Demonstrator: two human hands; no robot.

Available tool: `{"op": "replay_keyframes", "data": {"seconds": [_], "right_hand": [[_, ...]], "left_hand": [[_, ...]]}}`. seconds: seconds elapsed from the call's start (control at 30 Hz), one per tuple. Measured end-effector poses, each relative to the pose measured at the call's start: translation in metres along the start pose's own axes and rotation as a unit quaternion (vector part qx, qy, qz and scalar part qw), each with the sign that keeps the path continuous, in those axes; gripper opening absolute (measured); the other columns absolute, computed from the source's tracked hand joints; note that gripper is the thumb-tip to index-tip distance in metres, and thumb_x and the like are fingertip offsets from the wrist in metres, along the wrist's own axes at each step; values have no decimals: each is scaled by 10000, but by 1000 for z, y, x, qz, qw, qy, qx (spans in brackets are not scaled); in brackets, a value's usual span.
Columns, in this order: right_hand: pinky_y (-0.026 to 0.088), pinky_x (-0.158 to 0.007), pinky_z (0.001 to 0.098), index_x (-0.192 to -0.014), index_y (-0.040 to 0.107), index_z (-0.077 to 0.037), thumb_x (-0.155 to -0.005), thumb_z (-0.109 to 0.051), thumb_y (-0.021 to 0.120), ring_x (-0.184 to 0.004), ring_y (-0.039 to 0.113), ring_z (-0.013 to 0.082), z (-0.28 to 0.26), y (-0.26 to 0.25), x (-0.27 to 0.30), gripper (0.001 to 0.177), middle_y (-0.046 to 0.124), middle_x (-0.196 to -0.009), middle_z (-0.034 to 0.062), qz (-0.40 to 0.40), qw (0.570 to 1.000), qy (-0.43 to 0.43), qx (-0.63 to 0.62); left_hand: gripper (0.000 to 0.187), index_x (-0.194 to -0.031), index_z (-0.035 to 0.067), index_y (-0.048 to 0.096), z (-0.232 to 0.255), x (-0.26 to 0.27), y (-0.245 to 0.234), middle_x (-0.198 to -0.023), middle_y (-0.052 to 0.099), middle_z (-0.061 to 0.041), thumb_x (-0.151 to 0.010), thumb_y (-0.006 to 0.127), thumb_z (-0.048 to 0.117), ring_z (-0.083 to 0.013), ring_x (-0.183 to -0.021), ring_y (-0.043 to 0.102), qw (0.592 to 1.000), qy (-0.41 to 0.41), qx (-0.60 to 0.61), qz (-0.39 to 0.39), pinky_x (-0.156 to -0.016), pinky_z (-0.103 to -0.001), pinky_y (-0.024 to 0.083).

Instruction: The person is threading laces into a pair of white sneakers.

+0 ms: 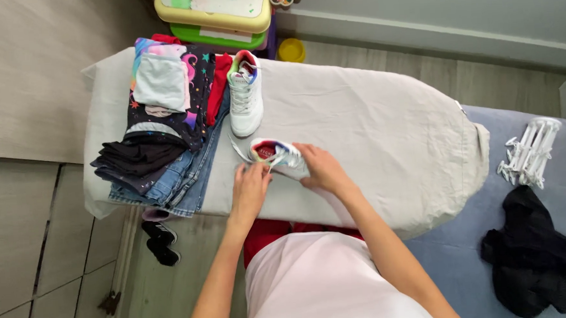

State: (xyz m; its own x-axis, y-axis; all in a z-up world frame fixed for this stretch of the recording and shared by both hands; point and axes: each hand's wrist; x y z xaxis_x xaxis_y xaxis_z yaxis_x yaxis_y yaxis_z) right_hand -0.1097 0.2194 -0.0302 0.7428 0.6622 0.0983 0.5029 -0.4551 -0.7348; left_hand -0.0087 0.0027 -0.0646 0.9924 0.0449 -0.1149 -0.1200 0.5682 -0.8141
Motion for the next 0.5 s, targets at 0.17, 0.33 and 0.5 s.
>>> {"op": "replay_keyframes", "data": {"seconds": [0.17,0.33,0.5], "right_hand": [[471,-979,460,-1329,540,-41,-643,-161,859,-1168,579,398,-3,23,25,766,593,-1299,199,168,984,-28,42],[528,-922,356,-1221,676,-46,-1000,-339,665,-987,660,190,-21,50,42,367,729,-1040,61,40,912,197,-357],[457,-877,234,-1157,743,-67,-991,-339,604,-1019,606,80,-43,39,40,348,726,-1015,-48,-15,828,262,-495]], "left_hand": [[276,-1219,89,669,26,9,-10,-1038,669,-121,-947,624,92,-364,-908,673,998,-45,-32,-18,-795,-481,527],[333,-1243,93,666,75,29,-31,-945,640,-125,-920,596,48,-342,-887,678,998,-38,-57,-3,-740,-460,539],[127,-1085,122,713,66,39,-45,-1153,724,-107,-985,635,118,-329,-1007,695,990,-54,114,-64,-867,-443,552]]}}
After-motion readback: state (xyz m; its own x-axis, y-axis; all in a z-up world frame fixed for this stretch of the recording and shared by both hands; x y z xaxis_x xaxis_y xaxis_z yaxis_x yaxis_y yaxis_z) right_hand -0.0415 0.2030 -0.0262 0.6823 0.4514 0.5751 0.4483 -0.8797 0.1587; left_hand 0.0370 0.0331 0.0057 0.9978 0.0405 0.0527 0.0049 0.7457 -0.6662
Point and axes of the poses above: each hand's wrist, its own x-axis away from the middle knuckle, its own y-axis out of the palm, z = x × y
